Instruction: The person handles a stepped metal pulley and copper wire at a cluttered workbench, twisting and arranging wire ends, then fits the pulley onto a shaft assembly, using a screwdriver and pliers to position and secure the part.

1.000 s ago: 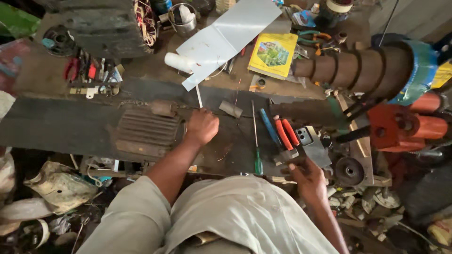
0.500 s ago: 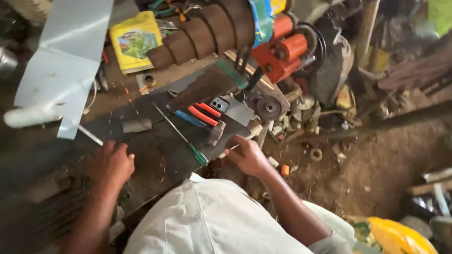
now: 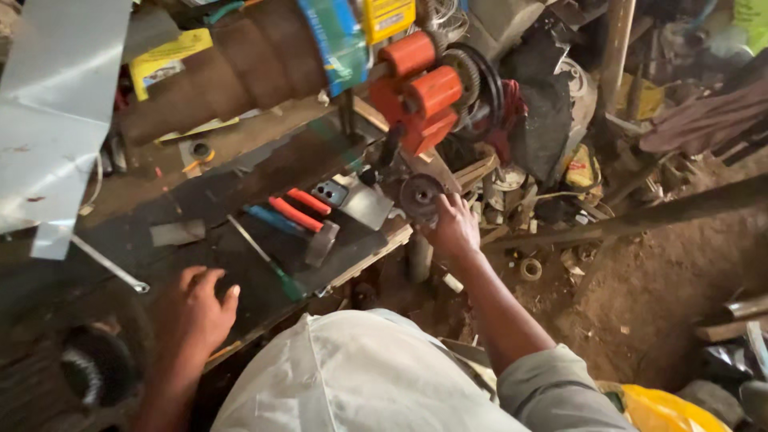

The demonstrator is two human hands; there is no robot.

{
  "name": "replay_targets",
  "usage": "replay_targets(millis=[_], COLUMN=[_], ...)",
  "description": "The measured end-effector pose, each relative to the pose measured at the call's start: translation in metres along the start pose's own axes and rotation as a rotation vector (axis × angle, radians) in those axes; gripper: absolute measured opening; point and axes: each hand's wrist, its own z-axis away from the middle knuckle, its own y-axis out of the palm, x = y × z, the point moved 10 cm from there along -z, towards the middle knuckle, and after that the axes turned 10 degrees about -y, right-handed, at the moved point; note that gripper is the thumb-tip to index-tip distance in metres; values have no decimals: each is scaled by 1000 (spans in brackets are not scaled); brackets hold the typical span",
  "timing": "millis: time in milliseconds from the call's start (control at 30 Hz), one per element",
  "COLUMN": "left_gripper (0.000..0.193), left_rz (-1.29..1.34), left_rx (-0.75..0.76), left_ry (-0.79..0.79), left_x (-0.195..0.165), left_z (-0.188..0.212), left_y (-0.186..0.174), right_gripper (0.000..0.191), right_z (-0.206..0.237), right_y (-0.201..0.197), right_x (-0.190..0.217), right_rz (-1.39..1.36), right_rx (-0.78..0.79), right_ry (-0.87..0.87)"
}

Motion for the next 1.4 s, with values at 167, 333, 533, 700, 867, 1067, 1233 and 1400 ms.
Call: replay_targets(millis=[167,333,533,700,867,1067,1233,1400], left_gripper=[42,44,45,45,44,42,41,41], left_rz=[41,49,-1,20,57,52,100,132], left_rx=[-13,24,29,-36,-22,20,-44,-46], left_ry=[-99,-263,-317,-314,-247,-297,-214,-221], left_x=[-19,-22,-24,-30,-51,-54,-65,-66], left_z=[33,65,77,71,68,72,74,74], left_y=[19,27,17,5,8,9,7,17], right_gripper=[109,110,100,46,32,20,33,54], right_z=[-37,-51,-64,-48,-52,-67,-79,-88], right_y=[9,21,16,52,79,103,87,59], right_x=[-9,-17,-29,12,23,21,30,25], right_rz=[81,106,190,75,-22,211,254,135], right_rx=[68,229,113,162,176,243,331,392], right_ry=[-66,-88,-145,-461,-472,-502,-493,-336])
